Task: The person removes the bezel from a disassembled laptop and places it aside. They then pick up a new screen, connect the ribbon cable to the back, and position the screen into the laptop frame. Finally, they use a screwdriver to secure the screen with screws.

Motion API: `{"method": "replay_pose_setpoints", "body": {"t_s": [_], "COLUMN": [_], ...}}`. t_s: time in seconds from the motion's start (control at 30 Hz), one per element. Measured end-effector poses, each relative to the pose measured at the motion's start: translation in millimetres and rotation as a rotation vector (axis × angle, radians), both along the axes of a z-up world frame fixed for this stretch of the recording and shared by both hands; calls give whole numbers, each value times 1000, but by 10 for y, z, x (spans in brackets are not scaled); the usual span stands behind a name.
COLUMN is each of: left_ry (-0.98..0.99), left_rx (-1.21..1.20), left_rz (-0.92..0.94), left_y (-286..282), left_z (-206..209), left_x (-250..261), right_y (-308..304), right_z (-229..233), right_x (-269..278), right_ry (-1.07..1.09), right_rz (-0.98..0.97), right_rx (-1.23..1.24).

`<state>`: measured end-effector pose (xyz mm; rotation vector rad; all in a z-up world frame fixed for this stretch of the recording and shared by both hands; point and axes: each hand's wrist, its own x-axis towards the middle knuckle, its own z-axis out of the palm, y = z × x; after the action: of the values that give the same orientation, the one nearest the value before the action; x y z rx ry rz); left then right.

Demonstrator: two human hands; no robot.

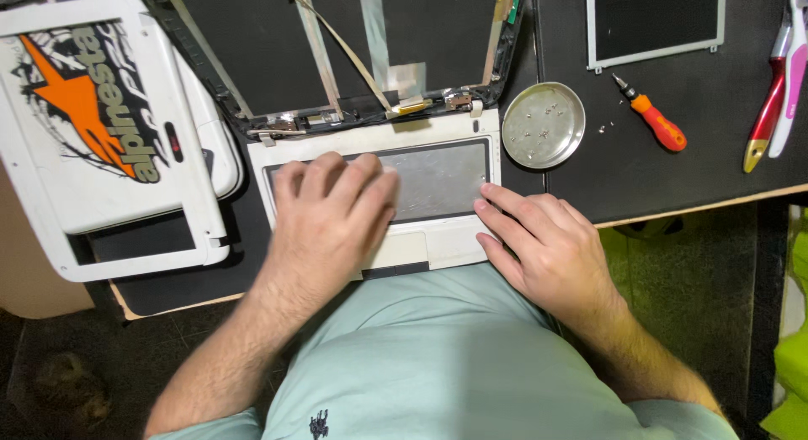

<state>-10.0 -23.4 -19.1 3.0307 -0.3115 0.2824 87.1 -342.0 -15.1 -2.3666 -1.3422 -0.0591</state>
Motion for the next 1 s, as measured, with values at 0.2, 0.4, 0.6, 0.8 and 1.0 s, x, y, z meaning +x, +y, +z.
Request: {"method": "replay_pose_setpoints", "body": {"t_s": [0.2, 0.4, 0.6, 0.8, 1.0], "left_ry": [-137, -114, -88, -38, -162], "left_rx": [-101, -113, -118, -209, -302], "left_rz": [-27, 89, 188, 79, -124], "left_y": [-309, -424, -330, -448, -825], "left_z": [-10, -213, -172, -45, -443], "left_x": [89, -71, -224, -64, 118], "right_y": [37, 34, 61, 69, 56], "right_z": [76, -3, 85, 179, 218], "right_x": [-13, -39, -63, -72, -63], "right_ry": [-1, -14, 30, -7, 27], "right_rz": [0, -61, -77, -74, -63], "right_rx": [-38, -26, -86, -216, -252]}}
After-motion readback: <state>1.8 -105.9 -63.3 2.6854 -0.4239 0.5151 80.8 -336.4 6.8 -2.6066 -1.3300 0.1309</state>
